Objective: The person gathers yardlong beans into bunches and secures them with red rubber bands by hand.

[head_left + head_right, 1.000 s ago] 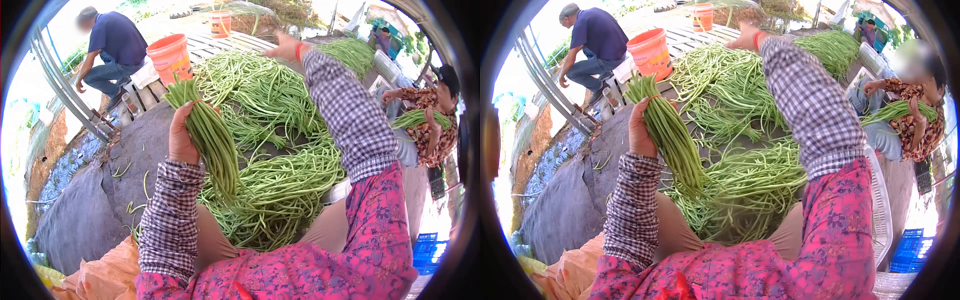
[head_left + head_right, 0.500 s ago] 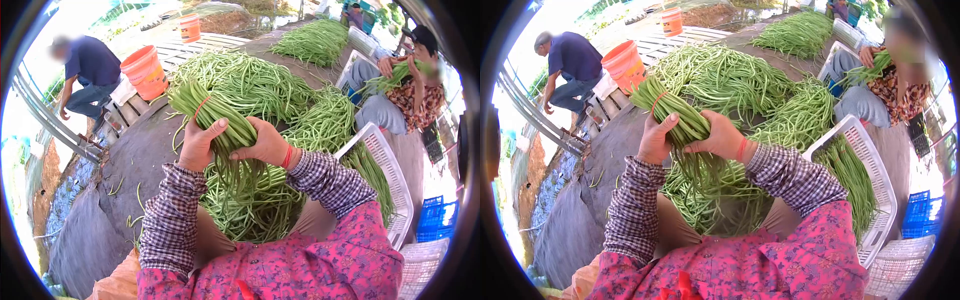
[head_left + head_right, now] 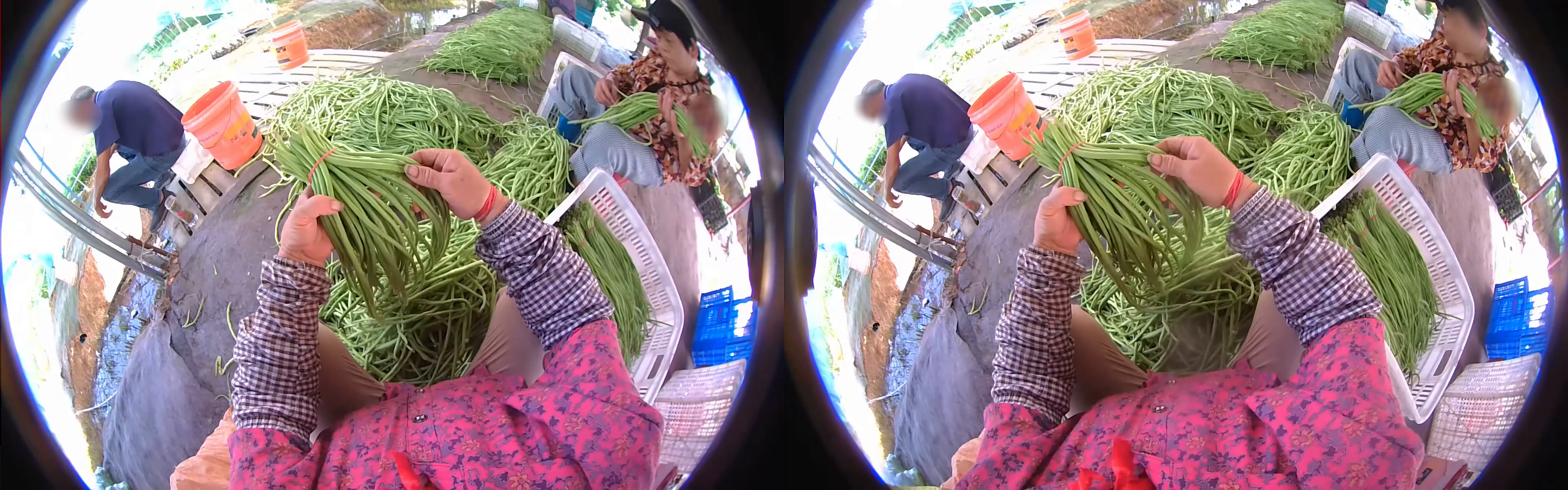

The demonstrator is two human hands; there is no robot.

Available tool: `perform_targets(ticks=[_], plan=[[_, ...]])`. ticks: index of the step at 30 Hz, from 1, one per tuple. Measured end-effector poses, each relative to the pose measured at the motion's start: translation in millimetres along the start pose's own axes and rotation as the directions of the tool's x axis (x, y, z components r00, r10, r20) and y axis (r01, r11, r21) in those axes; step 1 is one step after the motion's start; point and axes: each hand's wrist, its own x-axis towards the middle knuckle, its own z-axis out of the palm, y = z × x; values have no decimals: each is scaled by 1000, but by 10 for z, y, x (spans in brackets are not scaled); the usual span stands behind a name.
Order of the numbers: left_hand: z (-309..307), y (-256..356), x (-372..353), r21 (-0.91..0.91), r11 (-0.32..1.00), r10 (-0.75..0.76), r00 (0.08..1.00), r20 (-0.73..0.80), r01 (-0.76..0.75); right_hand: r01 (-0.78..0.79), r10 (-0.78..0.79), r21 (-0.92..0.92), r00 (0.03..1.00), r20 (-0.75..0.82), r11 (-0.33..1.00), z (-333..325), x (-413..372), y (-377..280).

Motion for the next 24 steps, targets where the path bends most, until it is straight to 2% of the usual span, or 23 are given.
perform_targets(ticks=[5,6,9,12,15,16,19,20,23,24], plan=[[-16,1,38,-45,999,-5,1000,-21,4,131,-165,-255,979,-121,958,-17,105,68],[4,7,39,-63,998,-13,999,-41,10,51,-83,-267,990,-111,962,-50,83,42],[62,19,52,-109,994,-17,999,-31,14,146,-149,-208,989,-1,967,-1,111,108],[32,14,52,-161,987,2,999,-48,-10,234,-211,-245,970,117,941,161,27,123],[62,11,37,-181,983,-5,996,-84,-11,28,-30,18,985,172,999,150,42,115],[73,21,30,-182,983,-11,996,-94,-6,32,-44,74,983,178,997,178,37,103],[60,-25,30,85,996,32,982,-185,-16,37,-52,93,987,154,995,182,20,32],[100,-12,14,188,982,61,986,-158,-30,0,-22,133,985,169,991,169,6,7],[131,29,-9,-13,1000,-24,997,-74,23,8,-28,141,990,141,990,99,4,-42],[137,36,-19,-27,999,-27,999,-47,26,-25,9,104,988,152,994,52,9,-61]])
